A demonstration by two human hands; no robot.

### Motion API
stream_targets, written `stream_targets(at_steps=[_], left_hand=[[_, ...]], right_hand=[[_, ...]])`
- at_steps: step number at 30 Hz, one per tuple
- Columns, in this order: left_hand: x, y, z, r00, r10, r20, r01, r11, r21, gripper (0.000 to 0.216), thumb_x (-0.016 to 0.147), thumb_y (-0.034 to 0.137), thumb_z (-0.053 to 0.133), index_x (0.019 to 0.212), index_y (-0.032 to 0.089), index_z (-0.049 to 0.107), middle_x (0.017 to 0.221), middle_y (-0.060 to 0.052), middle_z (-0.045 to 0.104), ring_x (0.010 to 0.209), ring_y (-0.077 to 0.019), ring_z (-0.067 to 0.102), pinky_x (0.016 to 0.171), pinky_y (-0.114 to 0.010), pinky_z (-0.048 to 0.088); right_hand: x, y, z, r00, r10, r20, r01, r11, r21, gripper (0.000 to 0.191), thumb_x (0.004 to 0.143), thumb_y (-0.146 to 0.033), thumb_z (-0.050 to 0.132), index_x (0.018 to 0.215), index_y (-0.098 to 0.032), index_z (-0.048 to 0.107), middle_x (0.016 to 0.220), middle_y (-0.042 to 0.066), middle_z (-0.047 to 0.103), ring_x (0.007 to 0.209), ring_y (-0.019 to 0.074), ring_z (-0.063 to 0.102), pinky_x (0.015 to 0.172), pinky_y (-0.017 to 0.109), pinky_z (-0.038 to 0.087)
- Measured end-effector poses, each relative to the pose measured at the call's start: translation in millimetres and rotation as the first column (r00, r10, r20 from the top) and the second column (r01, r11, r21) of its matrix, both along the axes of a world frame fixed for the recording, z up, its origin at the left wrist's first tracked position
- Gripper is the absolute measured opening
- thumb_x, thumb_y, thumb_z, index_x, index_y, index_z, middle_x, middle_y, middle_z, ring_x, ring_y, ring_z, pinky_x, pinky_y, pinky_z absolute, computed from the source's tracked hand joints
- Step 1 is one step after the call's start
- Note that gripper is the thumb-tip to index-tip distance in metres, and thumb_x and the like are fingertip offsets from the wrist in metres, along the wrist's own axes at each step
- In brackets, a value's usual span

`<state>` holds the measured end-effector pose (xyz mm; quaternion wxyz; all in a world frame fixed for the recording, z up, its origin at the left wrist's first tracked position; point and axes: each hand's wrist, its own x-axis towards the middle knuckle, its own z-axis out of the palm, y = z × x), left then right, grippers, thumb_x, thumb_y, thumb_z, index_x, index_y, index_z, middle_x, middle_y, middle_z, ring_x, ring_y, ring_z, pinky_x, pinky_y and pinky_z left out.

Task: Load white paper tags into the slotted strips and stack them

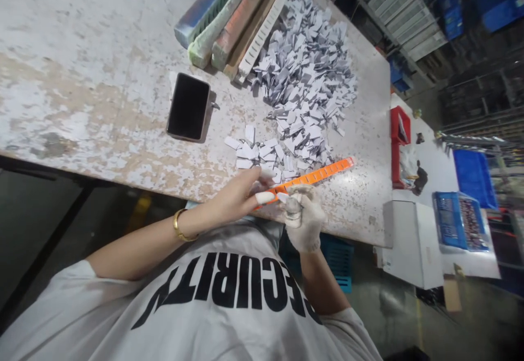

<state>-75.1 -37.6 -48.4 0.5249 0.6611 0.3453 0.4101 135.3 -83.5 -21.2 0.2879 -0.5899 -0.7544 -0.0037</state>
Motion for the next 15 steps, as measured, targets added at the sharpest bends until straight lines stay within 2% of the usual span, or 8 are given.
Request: stream_targets(at_steps=[2, 4, 6, 8, 11, 15], left_hand=[[-5.4, -5.3, -15.2, 0.99, 0.049, -0.132, -0.033, 0.992, 0.123, 0.038, 0.092, 0.048, 0.067, 0.116, 0.018, 0.059, 0.112, -0.011, 0.068, 0.1, -0.0262, 0.064, 0.087, -0.04, 0.049], [-7.7, -13.1, -32.4, 0.959, 0.076, -0.273, -0.015, 0.976, 0.217, 0.047, 0.088, 0.057, 0.07, 0.11, 0.017, 0.059, 0.105, -0.012, 0.067, 0.095, -0.0281, 0.062, 0.086, -0.042, 0.046], [-6.4, -21.8, -47.0, 0.913, 0.101, -0.396, 0.023, 0.955, 0.297, 0.047, 0.087, 0.058, 0.07, 0.105, 0.017, 0.059, 0.098, -0.011, 0.065, 0.092, -0.029, 0.06, 0.086, -0.043, 0.043], [-3.0, -28.8, -56.3, 0.867, 0.141, -0.479, 0.045, 0.933, 0.356, 0.039, 0.092, 0.053, 0.065, 0.106, 0.017, 0.059, 0.098, -0.011, 0.066, 0.094, -0.0298, 0.058, 0.087, -0.044, 0.039], [1.7, -33.9, -62.1, 0.819, 0.195, -0.54, 0.054, 0.91, 0.411, 0.032, 0.095, 0.047, 0.06, 0.102, 0.016, 0.06, 0.097, -0.011, 0.067, 0.092, -0.0294, 0.056, 0.086, -0.044, 0.037], [3.8, -34.4, -66.7, 0.825, 0.21, -0.525, 0.056, 0.893, 0.446, 0.03, 0.095, 0.045, 0.061, 0.103, 0.016, 0.06, 0.095, -0.011, 0.066, 0.091, -0.0283, 0.054, 0.088, -0.045, 0.037]], right_hand=[[4.0, -1.1, -9.8, 0.994, -0.057, 0.093, 0.058, 0.998, -0.016, 0.026, 0.098, -0.032, 0.055, 0.077, -0.022, 0.066, 0.102, 0.011, 0.071, 0.103, 0.0259, 0.063, 0.095, 0.045, 0.052], [4.6, -1.5, -20.5, 0.98, -0.044, 0.196, 0.054, 0.997, -0.05, 0.029, 0.099, -0.034, 0.055, 0.076, -0.021, 0.067, 0.104, 0.012, 0.071, 0.107, 0.0278, 0.061, 0.099, 0.049, 0.049], [2.3, -0.9, -28.4, 0.968, -0.009, 0.252, 0.03, 0.996, -0.079, 0.027, 0.098, -0.035, 0.057, 0.077, -0.021, 0.068, 0.106, 0.013, 0.071, 0.111, 0.0298, 0.06, 0.102, 0.052, 0.046], [-1.2, 0.3, -32.5, 0.958, 0.005, 0.286, 0.018, 0.997, -0.078, 0.023, 0.097, -0.036, 0.059, 0.084, -0.02, 0.07, 0.107, 0.013, 0.072, 0.114, 0.031, 0.059, 0.105, 0.053, 0.044], [-5.1, 2.4, -32.7, 0.938, 0.02, 0.345, 0.005, 0.997, -0.071, 0.019, 0.096, -0.034, 0.061, 0.094, -0.02, 0.072, 0.109, 0.012, 0.073, 0.117, 0.0314, 0.059, 0.109, 0.054, 0.04], [-7.4, 6.3, -25.3, 0.926, 0.069, 0.372, -0.021, 0.991, -0.132, 0.017, 0.095, -0.029, 0.061, 0.092, -0.017, 0.072, 0.107, 0.013, 0.073, 0.118, 0.0314, 0.059, 0.108, 0.053, 0.041]])
